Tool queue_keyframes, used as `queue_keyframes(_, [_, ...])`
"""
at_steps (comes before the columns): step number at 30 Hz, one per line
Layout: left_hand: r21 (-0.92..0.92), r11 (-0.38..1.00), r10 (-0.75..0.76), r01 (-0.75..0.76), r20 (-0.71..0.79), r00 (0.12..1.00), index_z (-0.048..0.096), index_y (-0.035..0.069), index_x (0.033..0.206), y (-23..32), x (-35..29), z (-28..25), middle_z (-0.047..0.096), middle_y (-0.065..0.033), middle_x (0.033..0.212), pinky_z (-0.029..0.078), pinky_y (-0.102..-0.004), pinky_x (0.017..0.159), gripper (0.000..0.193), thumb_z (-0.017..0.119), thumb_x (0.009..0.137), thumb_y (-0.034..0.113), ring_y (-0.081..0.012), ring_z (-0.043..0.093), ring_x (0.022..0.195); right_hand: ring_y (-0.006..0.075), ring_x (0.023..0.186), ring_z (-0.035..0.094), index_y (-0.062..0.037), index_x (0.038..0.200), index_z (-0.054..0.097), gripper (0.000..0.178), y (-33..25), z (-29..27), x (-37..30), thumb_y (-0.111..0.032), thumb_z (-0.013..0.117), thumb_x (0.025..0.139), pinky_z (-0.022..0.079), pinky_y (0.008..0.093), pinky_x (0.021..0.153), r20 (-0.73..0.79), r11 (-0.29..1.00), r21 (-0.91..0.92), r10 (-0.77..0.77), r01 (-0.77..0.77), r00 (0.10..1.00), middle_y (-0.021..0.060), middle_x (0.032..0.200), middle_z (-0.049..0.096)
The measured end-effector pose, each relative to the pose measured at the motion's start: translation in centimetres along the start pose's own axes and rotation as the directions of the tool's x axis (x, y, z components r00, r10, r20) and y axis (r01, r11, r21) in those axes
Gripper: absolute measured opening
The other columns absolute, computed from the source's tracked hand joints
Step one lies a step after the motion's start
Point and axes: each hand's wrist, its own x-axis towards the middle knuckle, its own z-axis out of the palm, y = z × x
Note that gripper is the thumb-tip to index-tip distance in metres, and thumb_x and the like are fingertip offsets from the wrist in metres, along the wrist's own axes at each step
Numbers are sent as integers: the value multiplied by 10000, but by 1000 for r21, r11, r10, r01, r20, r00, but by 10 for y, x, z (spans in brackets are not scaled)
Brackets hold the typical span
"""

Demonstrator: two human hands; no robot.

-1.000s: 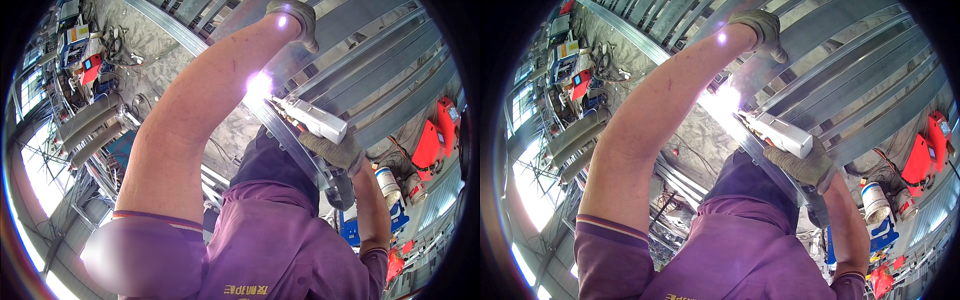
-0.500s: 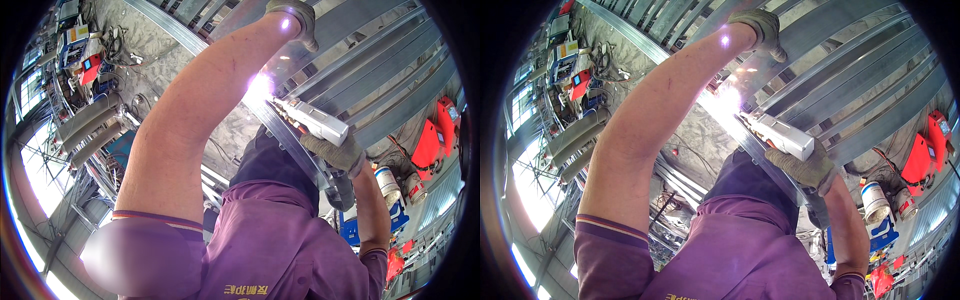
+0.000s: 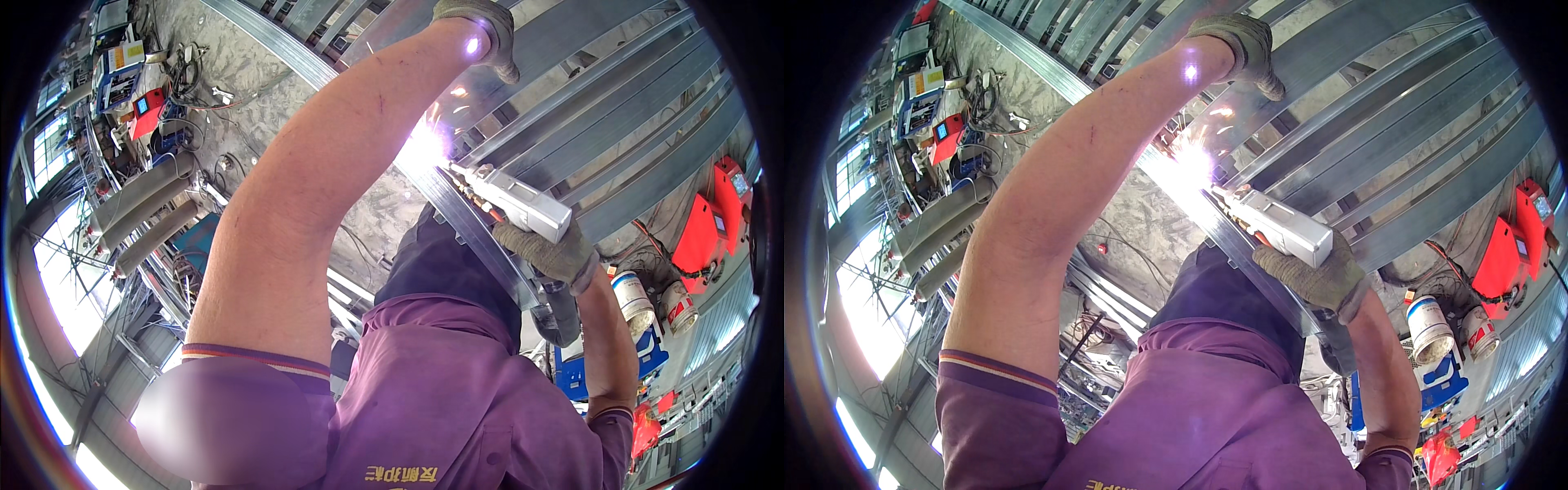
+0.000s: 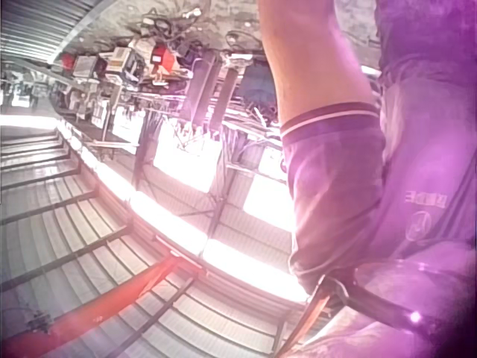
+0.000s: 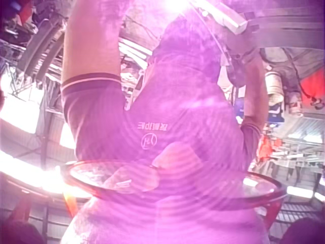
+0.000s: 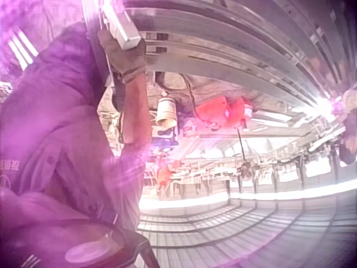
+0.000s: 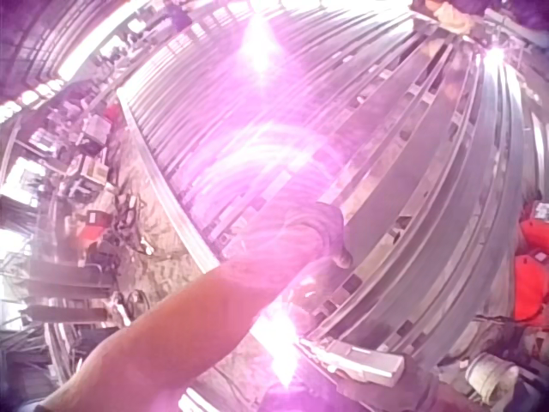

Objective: The person welds metal bars onto a large metal frame using a handheld welding tool. They repeatedly position the bars, weld them in place, and move to the next section of the frame.

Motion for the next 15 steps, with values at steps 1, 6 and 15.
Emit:
queue_keyframes(1, [21, 1000, -6, 5, 7, 1000, 819, 60, 1213, 3, -2, 4, 813, -128, 1162, 603, -500, 957, 738, 894, 752, 631, -332, 770, 1103, 73, 969, 687, -50, 1403, 711, 492, -2, 1, -1, -125, 880, 947, 597, 256, 800, -3, 1000, 10, 21, -21, 1000, 23, 1137, 771])
queue_keyframes(6, [-39, 998, -40, 41, 19, 999, 776, 13, 1281, 5, -6, -9, 798, -171, 1232, 617, -496, 973, 792, 949, 735, 559, -352, 766, 1139, 168, 1165, 737, -56, 1414, 707, 518, -10, -5, -2, -199, 885, 950, 606, 316, 988, 47, 991, 0, 132, -132, 990, 102, 1285, 781])
queue_keyframes(15, [47, 999, -2, 1, 9, 1000, 820, 75, 1214, 3, -2, 6, 816, -105, 1157, 616, -485, 952, 715, 859, 785, 647, -309, 783, 1075, 144, 1143, 729, -41, 1412, 710, 506, -6, -4, -8, -175, 876, 954, 596, 315, 980, 34, 988, 23, 154, -155, 987, 93, 1271, 787])
